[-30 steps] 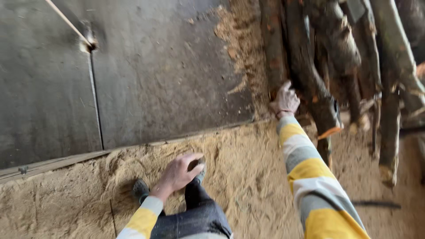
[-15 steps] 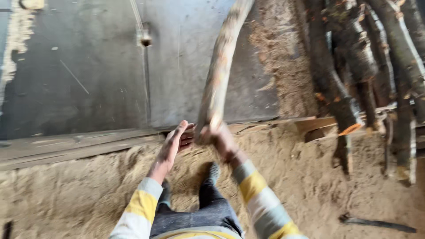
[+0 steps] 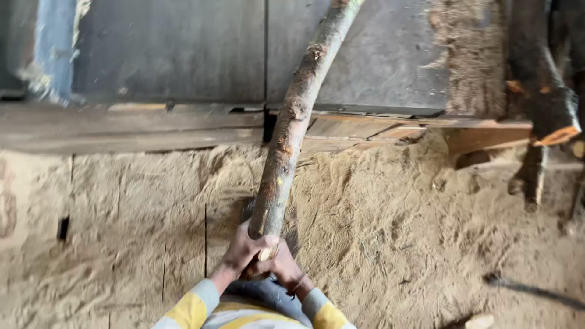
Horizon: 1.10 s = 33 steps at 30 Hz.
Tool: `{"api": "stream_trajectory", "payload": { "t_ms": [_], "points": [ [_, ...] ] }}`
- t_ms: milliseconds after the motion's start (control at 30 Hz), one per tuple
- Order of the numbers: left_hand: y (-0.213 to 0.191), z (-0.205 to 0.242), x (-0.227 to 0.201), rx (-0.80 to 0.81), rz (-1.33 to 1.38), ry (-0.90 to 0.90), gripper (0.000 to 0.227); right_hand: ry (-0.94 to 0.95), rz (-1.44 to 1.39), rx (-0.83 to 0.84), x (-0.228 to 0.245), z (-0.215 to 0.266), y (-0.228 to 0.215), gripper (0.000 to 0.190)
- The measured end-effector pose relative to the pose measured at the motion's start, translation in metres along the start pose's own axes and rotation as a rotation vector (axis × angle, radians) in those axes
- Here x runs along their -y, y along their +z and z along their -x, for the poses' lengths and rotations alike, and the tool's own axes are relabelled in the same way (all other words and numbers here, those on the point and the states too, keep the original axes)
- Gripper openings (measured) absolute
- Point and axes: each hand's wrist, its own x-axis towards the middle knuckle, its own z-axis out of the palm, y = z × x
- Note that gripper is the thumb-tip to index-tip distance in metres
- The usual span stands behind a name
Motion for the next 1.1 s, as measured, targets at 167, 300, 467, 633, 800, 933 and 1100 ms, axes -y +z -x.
{"api": "stream_trajectory", "payload": {
  "t_ms": [167,300,467,633,800,933,1100],
  "points": [
    [-0.015,0.064,0.018,-0.173,-0.046,-0.003,0.045,0.06,-0.049,0.096,-0.046,0.019,0.034,0.026],
    [-0.041,0.074,0.002,-0.203,-0.014,-0.001,0.047,0.003,-0.008,0.086,-0.049,-0.001,0.062,0.031],
    [-0.08,0.067,-0.015,-0.229,-0.115,0.041,0.051,-0.024,0.1,0.152,-0.051,-0.039,0.082,0.025],
    [-0.112,0.036,-0.04,-0.249,-0.184,0.053,0.049,-0.006,0.077,0.193,-0.034,-0.086,0.092,0.026],
    [-0.138,0.004,-0.062,-0.245,-0.318,0.037,0.048,-0.051,0.031,0.21,-0.01,-0.119,0.097,0.031],
    [-0.148,-0.026,-0.085,-0.206,-0.339,-0.015,0.05,-0.058,0.002,0.198,0.013,-0.146,0.093,0.032],
    [-0.153,-0.064,-0.109,-0.183,-0.265,0.066,0.052,-0.081,0.001,0.2,0.032,-0.183,0.081,0.032]
  ]
}}
